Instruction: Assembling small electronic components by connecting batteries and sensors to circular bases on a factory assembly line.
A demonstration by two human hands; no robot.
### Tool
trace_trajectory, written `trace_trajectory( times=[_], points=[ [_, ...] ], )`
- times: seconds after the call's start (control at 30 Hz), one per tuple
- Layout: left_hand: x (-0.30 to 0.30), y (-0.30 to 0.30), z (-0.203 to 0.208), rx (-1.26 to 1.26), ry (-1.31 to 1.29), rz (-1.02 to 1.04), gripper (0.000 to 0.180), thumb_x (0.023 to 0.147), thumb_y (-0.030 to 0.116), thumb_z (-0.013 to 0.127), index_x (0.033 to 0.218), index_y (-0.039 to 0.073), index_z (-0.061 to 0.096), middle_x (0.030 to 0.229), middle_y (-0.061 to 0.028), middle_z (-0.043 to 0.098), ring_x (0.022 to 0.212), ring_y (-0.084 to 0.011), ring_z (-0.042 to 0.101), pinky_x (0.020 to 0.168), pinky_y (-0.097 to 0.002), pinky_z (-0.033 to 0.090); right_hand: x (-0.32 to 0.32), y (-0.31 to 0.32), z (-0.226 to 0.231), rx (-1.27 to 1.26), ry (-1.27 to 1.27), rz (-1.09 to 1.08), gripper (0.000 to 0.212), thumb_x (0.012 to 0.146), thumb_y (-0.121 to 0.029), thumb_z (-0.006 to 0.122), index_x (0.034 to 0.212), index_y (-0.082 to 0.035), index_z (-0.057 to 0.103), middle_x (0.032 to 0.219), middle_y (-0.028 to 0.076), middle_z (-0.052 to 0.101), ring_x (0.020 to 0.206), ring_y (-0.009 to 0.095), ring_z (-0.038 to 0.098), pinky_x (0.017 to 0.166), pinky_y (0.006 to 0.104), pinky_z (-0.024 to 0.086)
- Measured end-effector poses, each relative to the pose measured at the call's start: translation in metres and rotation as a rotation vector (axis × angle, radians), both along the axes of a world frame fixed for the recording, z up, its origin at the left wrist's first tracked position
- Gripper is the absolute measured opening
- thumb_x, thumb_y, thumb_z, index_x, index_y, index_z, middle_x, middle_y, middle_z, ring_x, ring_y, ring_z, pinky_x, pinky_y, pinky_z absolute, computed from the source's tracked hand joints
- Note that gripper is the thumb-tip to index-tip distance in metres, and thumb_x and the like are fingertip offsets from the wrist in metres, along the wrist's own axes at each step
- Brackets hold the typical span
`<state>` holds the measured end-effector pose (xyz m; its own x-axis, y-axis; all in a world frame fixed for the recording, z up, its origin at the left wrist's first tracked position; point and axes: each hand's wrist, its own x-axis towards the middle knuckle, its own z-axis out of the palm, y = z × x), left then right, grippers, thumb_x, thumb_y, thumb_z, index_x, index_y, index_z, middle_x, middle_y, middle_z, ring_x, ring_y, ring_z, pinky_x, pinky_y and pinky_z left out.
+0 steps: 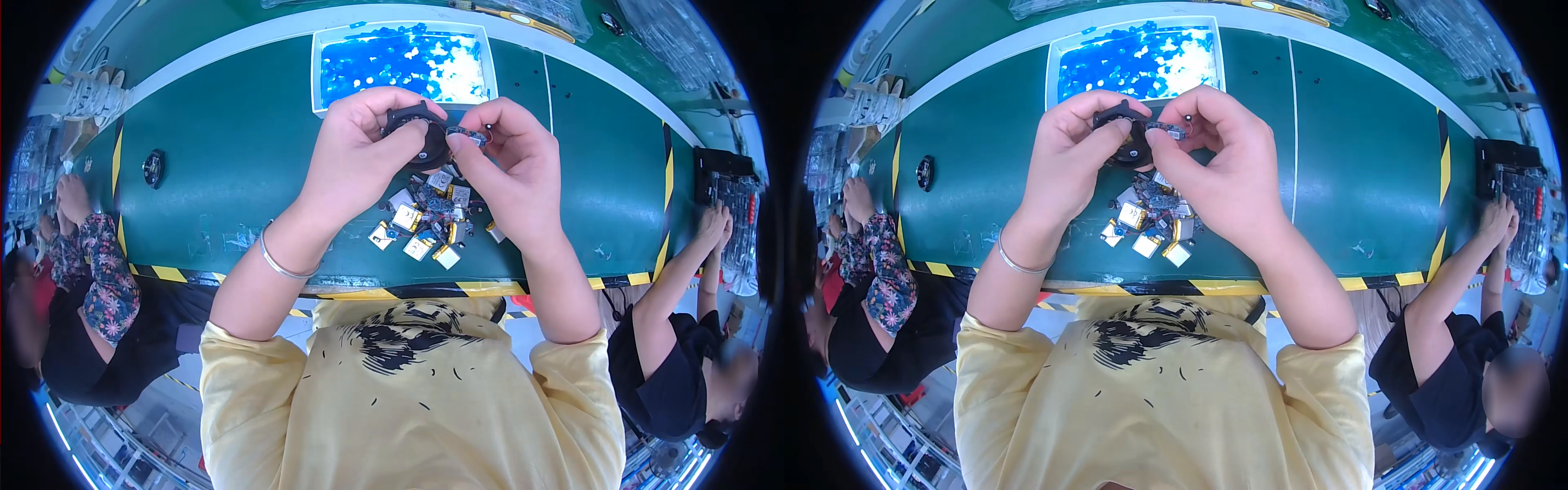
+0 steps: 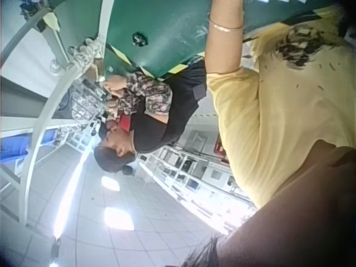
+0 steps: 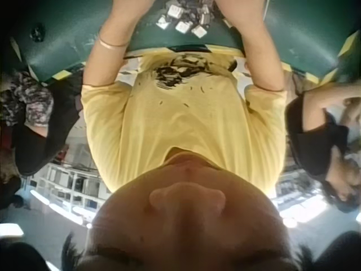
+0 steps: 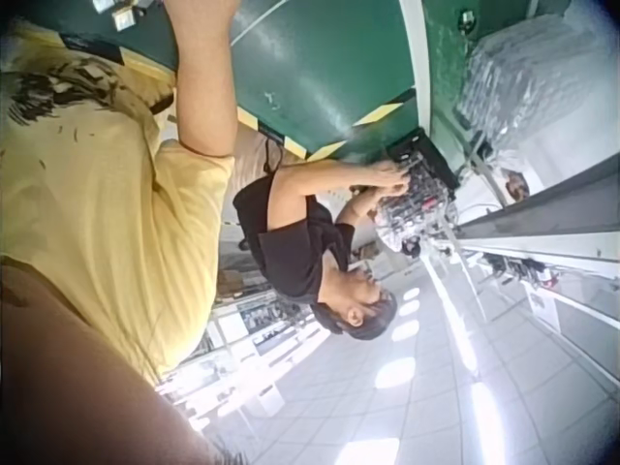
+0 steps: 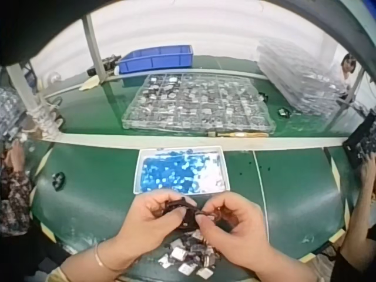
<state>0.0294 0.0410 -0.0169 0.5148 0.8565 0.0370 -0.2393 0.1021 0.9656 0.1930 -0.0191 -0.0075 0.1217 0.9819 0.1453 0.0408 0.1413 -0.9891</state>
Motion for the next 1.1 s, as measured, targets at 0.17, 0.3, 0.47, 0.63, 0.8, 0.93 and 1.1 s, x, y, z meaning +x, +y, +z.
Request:
trace_trajectory(
  times=[0.17, 0.3, 0.47, 0.63, 0.8, 0.93, 1.1],
  points=[
    [0.000, 0.000, 0.004, -0.125, -0.047, -0.048, 0.014, 0.089, -0.003, 0.055, 0.099, -0.005, 0.064, 0.092, -0.0081, 0.068, 0.081, -0.0113, 0.066, 0.071, -0.0242, 0.055, 0.007, -0.001, 0.000, -0.071, 0.063, 0.048, 0.016, 0.081, 0.002, 0.069, 0.094, 0.000, 0.058, 0.085, 0.001, 0.062, 0.073, 0.004, 0.059, 0.065, 0.0194, 0.051],
    [0.001, 0.002, -0.005, -0.058, -0.029, 0.036, 0.014, 0.090, -0.002, 0.055, 0.100, -0.004, 0.065, 0.091, -0.0092, 0.068, 0.080, -0.0135, 0.068, 0.070, -0.0252, 0.057, 0.004, -0.001, 0.008, -0.109, -0.012, 0.084, 0.024, 0.081, 0.003, 0.069, 0.100, -0.001, 0.056, 0.083, 0.001, 0.061, 0.071, 0.004, 0.059, 0.063, 0.0193, 0.050],
    [0.001, 0.003, 0.007, -0.292, -0.059, 0.007, 0.017, 0.090, 0.000, 0.056, 0.105, -0.001, 0.063, 0.095, -0.0078, 0.068, 0.080, -0.0123, 0.068, 0.069, -0.0258, 0.059, 0.022, 0.001, 0.005, -0.200, -0.085, 0.102, 0.024, 0.082, 0.001, 0.069, 0.102, -0.003, 0.056, 0.082, 0.001, 0.063, 0.072, 0.005, 0.061, 0.063, 0.0176, 0.048],
    [0.001, 0.000, 0.001, -0.420, -0.079, -0.180, 0.012, 0.089, 0.003, 0.061, 0.100, -0.001, 0.060, 0.092, -0.0089, 0.067, 0.075, -0.0148, 0.067, 0.065, -0.0265, 0.058, 0.026, 0.005, 0.003, -0.113, -0.049, -0.042, 0.013, 0.081, 0.001, 0.068, 0.093, -0.003, 0.064, 0.084, 0.001, 0.066, 0.071, 0.008, 0.062, 0.065, 0.0188, 0.049],
    [0.000, -0.003, 0.006, -0.496, -0.008, -0.274, 0.016, 0.089, 0.012, 0.067, 0.095, -0.002, 0.065, 0.084, -0.0087, 0.067, 0.065, -0.0139, 0.065, 0.059, -0.0254, 0.054, 0.013, 0.003, 0.006, 0.302, -0.580, -0.183, 0.012, 0.074, 0.000, 0.073, 0.085, -0.004, 0.067, 0.079, 0.006, 0.066, 0.071, 0.020, 0.066, 0.068, 0.0272, 0.053],
    [0.002, -0.003, 0.006, -0.528, -0.052, -0.069, 0.014, 0.088, 0.012, 0.069, 0.093, 0.000, 0.069, 0.088, -0.0093, 0.069, 0.074, -0.0122, 0.066, 0.064, -0.0238, 0.053, 0.007, 0.000, 0.005, 0.345, -0.660, -0.169, 0.015, 0.071, 0.000, 0.075, 0.083, -0.005, 0.067, 0.077, 0.007, 0.066, 0.072, 0.021, 0.065, 0.064, 0.0316, 0.052],
    [0.002, -0.005, 0.001, -0.487, -0.127, 0.013, 0.013, 0.086, 0.009, 0.071, 0.094, -0.001, 0.067, 0.093, -0.0090, 0.069, 0.081, -0.0124, 0.066, 0.073, -0.0254, 0.052, 0.004, 0.005, 0.003, 0.479, -0.684, -0.139, 0.015, 0.070, 0.001, 0.074, 0.081, -0.005, 0.067, 0.077, 0.006, 0.066, 0.072, 0.024, 0.065, 0.063, 0.0324, 0.051]
  ],
)
